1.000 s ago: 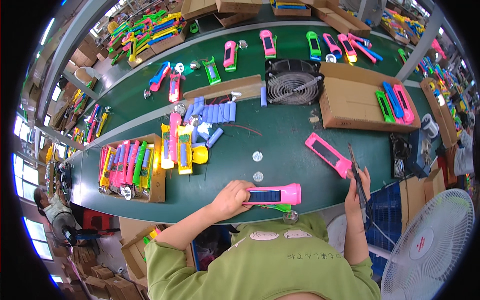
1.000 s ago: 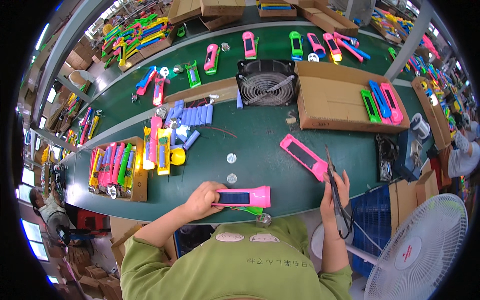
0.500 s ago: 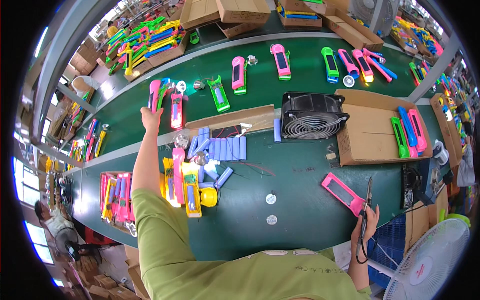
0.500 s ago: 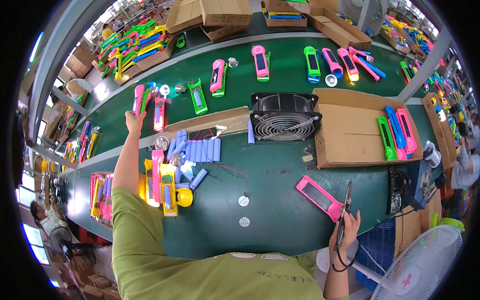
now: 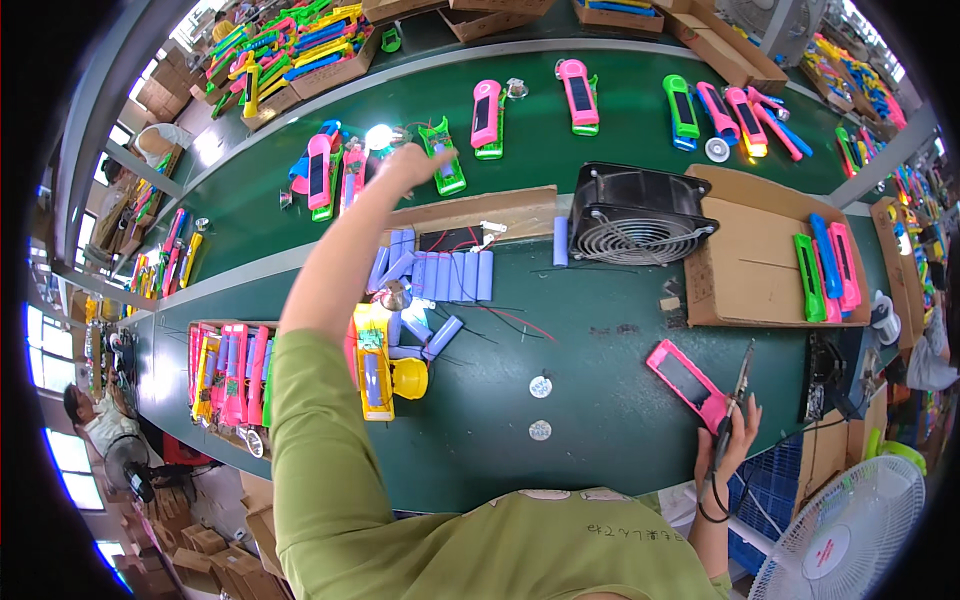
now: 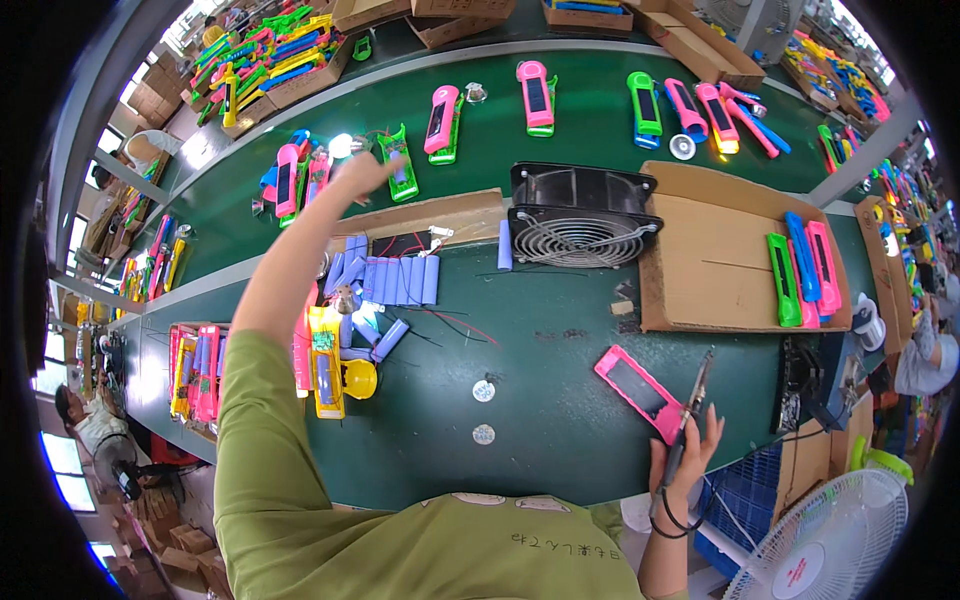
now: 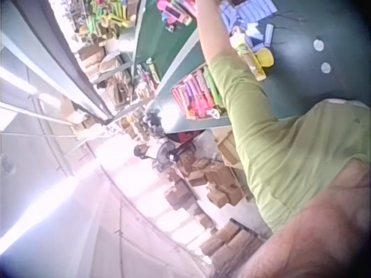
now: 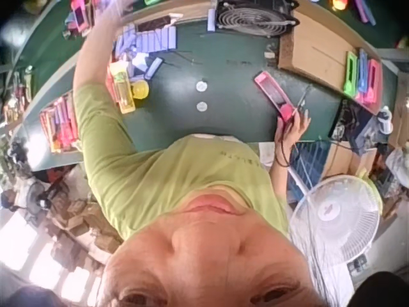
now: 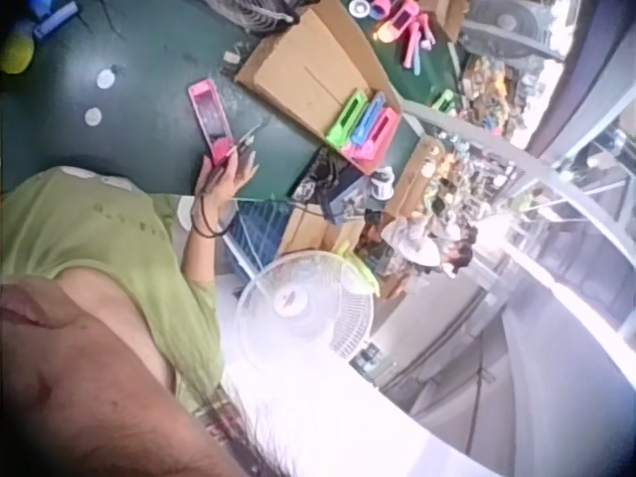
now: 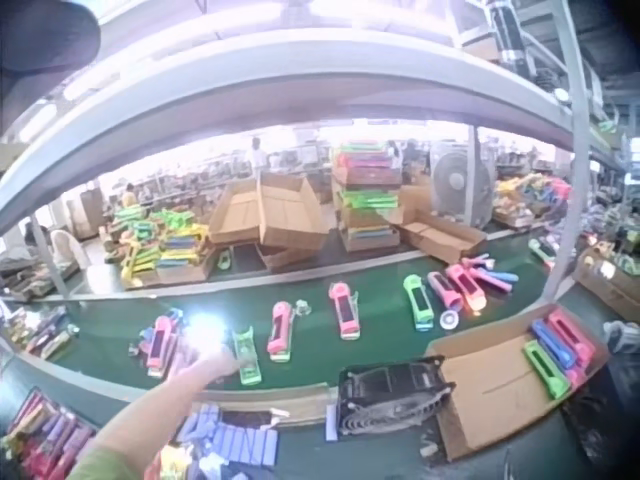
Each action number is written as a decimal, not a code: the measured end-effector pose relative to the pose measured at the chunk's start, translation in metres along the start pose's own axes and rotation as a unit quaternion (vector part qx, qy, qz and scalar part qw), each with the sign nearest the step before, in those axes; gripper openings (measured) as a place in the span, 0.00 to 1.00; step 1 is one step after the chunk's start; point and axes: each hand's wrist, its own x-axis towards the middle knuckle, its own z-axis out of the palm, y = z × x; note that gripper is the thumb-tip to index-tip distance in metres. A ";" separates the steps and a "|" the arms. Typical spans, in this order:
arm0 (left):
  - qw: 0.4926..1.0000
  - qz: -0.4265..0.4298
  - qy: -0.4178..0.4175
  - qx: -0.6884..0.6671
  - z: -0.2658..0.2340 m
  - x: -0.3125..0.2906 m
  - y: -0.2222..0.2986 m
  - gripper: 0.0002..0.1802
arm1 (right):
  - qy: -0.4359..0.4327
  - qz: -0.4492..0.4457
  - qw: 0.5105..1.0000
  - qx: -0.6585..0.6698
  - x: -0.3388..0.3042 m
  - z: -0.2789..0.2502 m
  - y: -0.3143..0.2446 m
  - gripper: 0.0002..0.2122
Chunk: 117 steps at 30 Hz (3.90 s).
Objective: The person solders components into flashlight casings using a soldering iron, places assembled flashlights onto the upper conveyor belt, and stacks boxed flashlights by hand.
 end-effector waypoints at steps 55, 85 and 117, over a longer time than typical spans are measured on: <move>0.886 0.443 0.123 -0.052 0.173 -0.345 0.063 0.03 | -0.041 -0.076 0.875 0.476 -0.024 -0.007 -0.043 0.16; 0.886 0.413 0.129 0.165 0.183 -0.340 0.084 0.01 | -0.181 0.282 0.716 0.613 -0.016 0.008 -0.063 0.07; 0.794 0.596 0.118 0.023 0.182 -0.391 0.088 0.13 | -0.136 -0.013 0.923 0.359 -0.030 -0.012 -0.033 0.28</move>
